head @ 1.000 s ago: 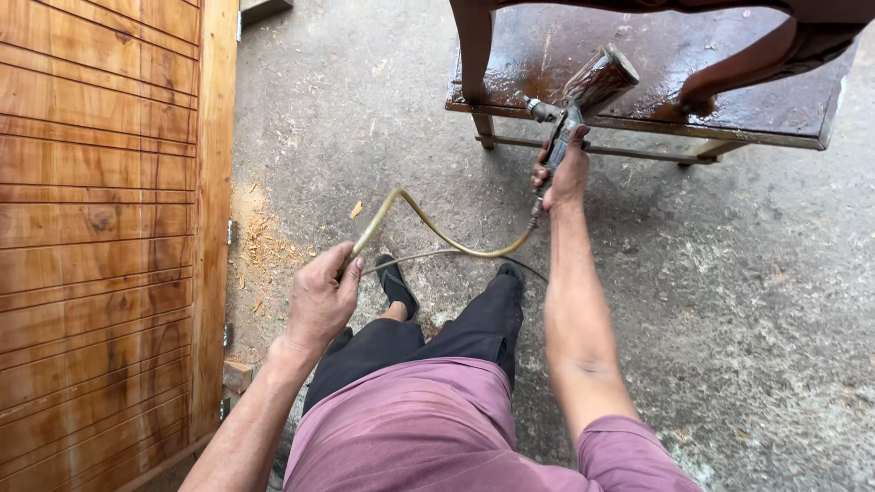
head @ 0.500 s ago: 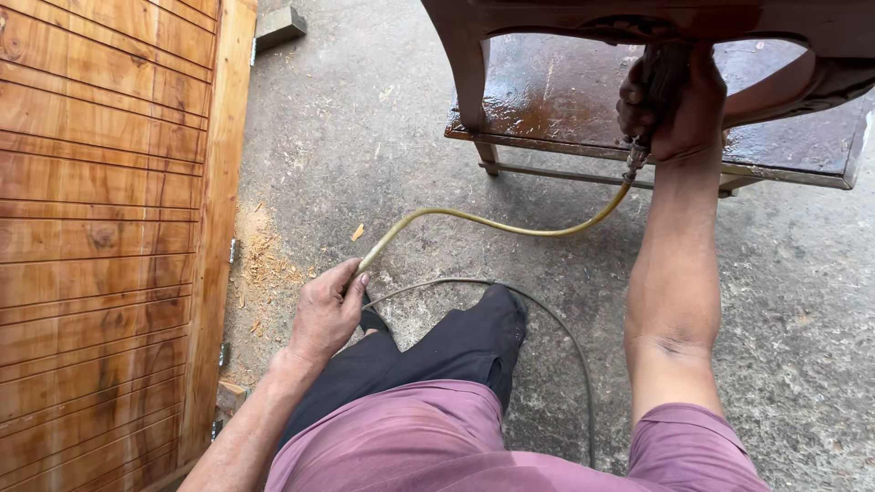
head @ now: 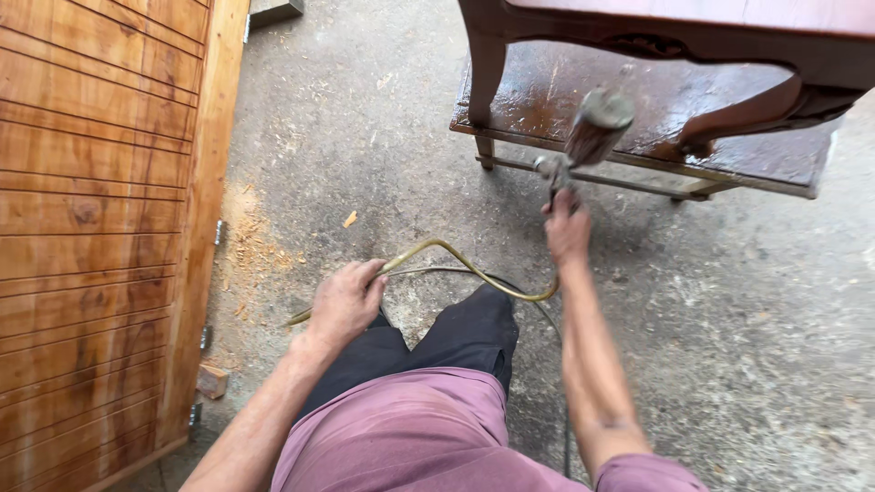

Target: The person uses a spray gun to apply a finish to a wooden chair. They systematically coat the chair's backrest, seat, and legs while moving around the object to ensure coverage.

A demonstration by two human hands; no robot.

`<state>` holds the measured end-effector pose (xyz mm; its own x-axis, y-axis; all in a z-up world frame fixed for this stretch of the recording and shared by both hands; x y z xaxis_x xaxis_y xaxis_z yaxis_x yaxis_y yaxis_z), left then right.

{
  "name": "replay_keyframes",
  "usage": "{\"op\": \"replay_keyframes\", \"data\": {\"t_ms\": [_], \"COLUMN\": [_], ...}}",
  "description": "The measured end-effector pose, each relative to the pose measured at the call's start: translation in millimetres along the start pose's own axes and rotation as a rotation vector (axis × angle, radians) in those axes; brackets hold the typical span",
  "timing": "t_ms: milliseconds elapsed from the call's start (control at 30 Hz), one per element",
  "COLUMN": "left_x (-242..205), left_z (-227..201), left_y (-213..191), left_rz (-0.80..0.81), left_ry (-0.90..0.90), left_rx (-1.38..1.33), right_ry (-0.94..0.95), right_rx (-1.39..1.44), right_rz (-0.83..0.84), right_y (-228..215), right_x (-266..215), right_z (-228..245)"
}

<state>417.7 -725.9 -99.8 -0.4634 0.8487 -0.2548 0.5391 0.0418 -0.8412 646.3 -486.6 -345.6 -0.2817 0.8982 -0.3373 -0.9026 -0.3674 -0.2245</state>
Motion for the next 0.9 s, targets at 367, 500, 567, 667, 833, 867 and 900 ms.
{"op": "replay_keyframes", "data": {"t_ms": [367, 500, 567, 667, 833, 867, 900], "left_x": [-37, -40, -38, -40, -18, -15, -10], "left_z": [30, 47, 58, 76, 103, 109, 112], "left_y": [4, -31, -47, -63, -100, -109, -118], "left_rz": [0.047, -0.085, -0.119, -0.142, -0.137, -0.125, -0.119], "left_ry": [0.068, 0.126, 0.148, 0.146, 0.155, 0.165, 0.176], "left_rx": [-0.268, -0.401, -0.47, -0.551, -0.611, -0.622, -0.633], "right_ry": [-0.623, -0.529, -0.559, -0.678, -0.894, -0.892, -0.895], "right_rx": [-0.585, -0.547, -0.484, -0.415, -0.327, -0.354, -0.378], "right_rz": [-0.113, -0.16, -0.216, -0.307, -0.469, -0.513, -0.555], "right_y": [16, -4, -12, -18, -10, -6, 0], "right_x": [-115, -150, -163, -188, -237, -245, -250], "right_z": [112, 163, 193, 242, 326, 339, 350]}}
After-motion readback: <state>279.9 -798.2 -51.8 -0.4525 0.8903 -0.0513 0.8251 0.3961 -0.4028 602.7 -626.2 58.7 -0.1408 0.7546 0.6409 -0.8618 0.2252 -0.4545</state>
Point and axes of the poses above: each hand's wrist, its own x-axis towards the middle knuckle, its own y-axis out of the palm, z = x × y, the point moved 3 cm from there along x, towards the middle knuckle, and after that the axes turned 10 degrees about -x, right-handed, at the moved point
